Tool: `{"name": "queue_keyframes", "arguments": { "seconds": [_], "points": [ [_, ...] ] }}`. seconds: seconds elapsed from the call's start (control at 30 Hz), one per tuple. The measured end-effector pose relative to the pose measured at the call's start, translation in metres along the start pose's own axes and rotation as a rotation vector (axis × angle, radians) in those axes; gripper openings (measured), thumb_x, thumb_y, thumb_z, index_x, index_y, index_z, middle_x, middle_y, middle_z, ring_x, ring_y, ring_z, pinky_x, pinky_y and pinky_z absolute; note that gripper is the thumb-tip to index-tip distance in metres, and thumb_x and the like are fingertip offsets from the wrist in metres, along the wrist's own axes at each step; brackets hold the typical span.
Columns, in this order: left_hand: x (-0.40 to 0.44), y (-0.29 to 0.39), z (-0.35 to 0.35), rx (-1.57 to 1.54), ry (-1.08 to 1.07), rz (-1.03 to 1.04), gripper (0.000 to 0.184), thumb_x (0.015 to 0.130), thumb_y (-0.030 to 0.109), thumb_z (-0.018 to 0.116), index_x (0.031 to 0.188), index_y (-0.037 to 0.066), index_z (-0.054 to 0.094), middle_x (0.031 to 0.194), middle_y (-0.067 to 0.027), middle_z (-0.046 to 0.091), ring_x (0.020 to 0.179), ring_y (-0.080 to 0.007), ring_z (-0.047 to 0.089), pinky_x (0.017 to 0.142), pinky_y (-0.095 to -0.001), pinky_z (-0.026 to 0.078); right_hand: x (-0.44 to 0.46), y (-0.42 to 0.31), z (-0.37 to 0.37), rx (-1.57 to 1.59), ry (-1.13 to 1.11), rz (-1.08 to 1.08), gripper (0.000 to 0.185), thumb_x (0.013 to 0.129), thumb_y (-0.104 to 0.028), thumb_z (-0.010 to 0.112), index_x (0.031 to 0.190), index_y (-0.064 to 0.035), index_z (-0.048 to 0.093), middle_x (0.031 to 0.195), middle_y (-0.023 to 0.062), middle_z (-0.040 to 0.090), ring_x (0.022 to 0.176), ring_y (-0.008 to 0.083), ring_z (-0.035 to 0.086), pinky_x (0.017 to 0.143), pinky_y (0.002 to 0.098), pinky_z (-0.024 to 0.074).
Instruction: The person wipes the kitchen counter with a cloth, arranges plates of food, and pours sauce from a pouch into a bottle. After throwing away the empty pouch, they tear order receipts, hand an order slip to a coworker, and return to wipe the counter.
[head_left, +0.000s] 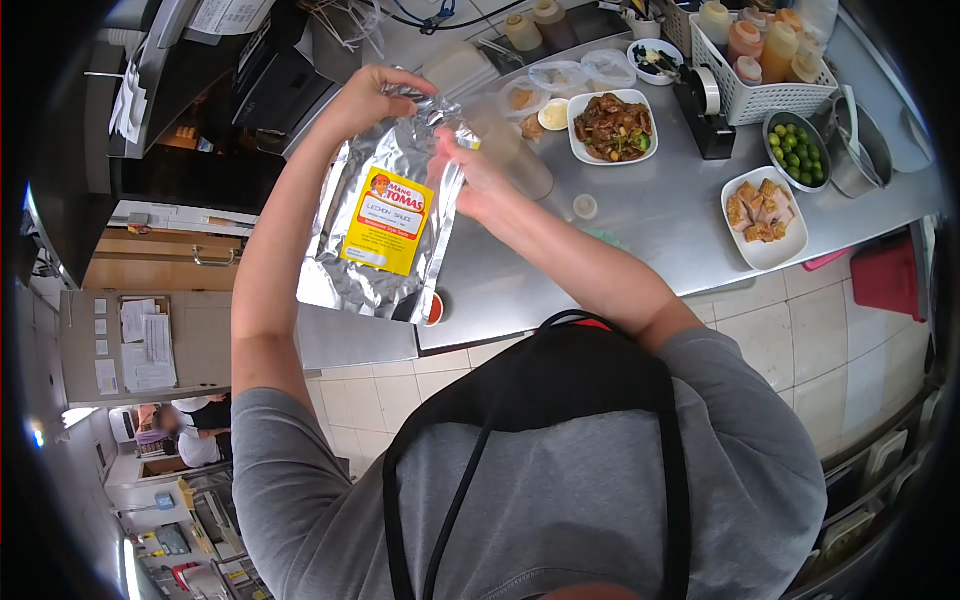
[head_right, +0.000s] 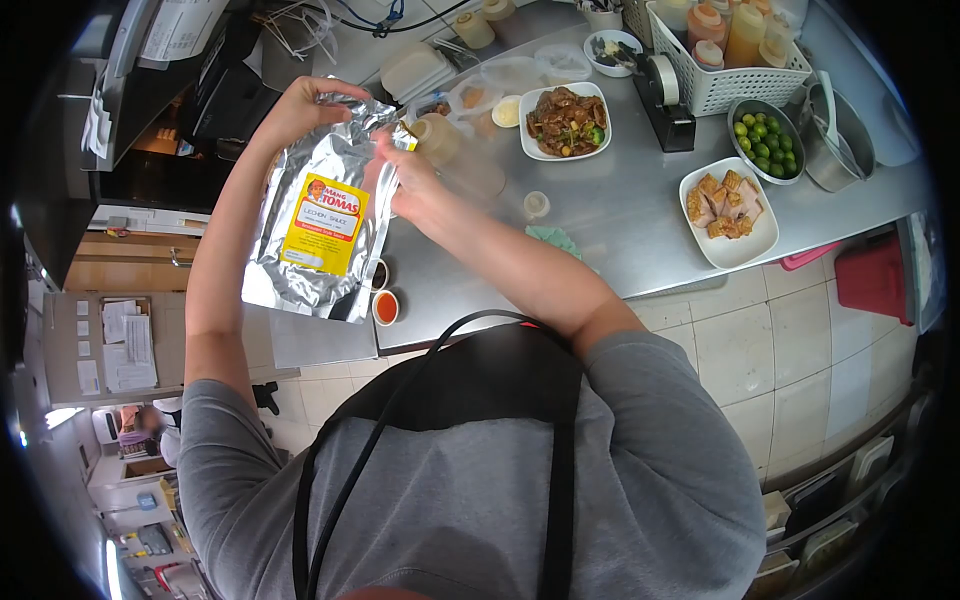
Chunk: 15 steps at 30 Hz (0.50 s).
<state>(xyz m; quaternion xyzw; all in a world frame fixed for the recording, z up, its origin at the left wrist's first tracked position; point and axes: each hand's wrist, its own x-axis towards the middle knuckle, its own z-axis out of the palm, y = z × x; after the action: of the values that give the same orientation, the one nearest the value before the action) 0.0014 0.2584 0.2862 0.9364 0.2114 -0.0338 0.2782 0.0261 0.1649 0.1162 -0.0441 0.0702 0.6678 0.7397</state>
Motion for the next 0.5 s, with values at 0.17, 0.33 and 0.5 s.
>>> {"name": "queue_keyframes", "arguments": {
  "seconds": [0.17,0.33,0.5],
  "points": [
    [-0.001,0.002,0.001,-0.020,-0.025,0.016,0.031,0.065,-0.008,0.058,0.091,0.006,0.065,0.080,-0.0008,0.061,0.067,-0.0064,0.053,0.063,-0.0205,0.044,-0.026,-0.003,0.019,0.024,-0.092,-0.040,0.023,0.091,-0.028,0.036,0.103,-0.0135,0.049,0.088,0.0058,0.049,0.082,0.0215,0.050,0.078,0.0405,0.0426],
    [-0.003,0.007,0.000,0.015,-0.019,0.005,0.031,0.065,-0.008,0.057,0.090,0.007,0.065,0.080,-0.0017,0.061,0.068,-0.0073,0.054,0.064,-0.0213,0.045,-0.030,-0.005,0.021,0.091,-0.111,-0.029,0.023,0.089,-0.028,0.038,0.104,-0.0136,0.047,0.079,0.0035,0.046,0.071,0.0204,0.048,0.069,0.0378,0.0417],
    [-0.003,0.008,0.003,0.060,0.017,-0.030,0.032,0.064,-0.008,0.057,0.090,0.007,0.065,0.081,-0.0033,0.062,0.069,-0.0102,0.056,0.067,-0.0234,0.046,-0.013,-0.005,0.010,0.127,-0.259,-0.020,0.028,0.085,-0.030,0.050,0.106,-0.0126,0.047,0.069,0.0002,0.049,0.064,0.0154,0.049,0.058,0.0306,0.0415]
  ]
}}
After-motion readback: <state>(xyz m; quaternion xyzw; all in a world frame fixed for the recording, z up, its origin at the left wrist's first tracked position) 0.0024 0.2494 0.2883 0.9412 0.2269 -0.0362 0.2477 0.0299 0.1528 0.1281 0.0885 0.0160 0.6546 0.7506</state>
